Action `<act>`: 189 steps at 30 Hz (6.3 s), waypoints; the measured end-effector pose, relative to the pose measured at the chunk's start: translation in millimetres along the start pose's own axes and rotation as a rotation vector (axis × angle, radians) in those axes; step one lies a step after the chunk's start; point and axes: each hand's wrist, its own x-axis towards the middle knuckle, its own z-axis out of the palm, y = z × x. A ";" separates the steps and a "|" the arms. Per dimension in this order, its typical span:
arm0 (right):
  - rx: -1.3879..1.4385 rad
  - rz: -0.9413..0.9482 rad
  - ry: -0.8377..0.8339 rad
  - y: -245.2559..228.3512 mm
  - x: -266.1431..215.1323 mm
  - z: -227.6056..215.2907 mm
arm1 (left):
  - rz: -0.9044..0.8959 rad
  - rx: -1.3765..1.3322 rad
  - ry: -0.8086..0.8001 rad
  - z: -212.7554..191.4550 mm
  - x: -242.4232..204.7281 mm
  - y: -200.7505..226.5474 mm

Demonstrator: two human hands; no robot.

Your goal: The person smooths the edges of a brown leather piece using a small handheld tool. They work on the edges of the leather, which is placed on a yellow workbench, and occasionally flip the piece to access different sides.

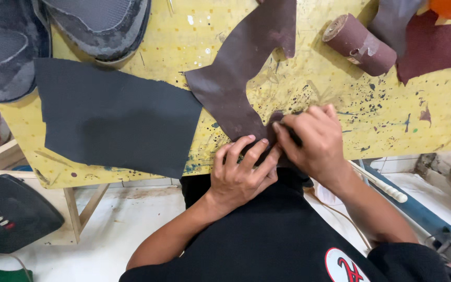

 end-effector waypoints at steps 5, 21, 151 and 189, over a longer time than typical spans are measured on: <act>-0.076 0.005 0.031 11.8 9.2 -4.3 | 0.001 0.020 0.005 -0.1 0.9 0.3; -0.101 0.034 0.039 -1.3 6.8 3.0 | 0.014 0.019 0.010 -0.4 1.8 -1.0; -0.192 -0.039 -0.042 -13.4 -17.5 -41.9 | 0.027 -0.178 -0.150 -24.0 3.0 -6.1; -0.032 -0.348 -0.095 -23.8 35.7 -6.4 | -0.304 0.273 -0.500 -45.0 53.0 -21.8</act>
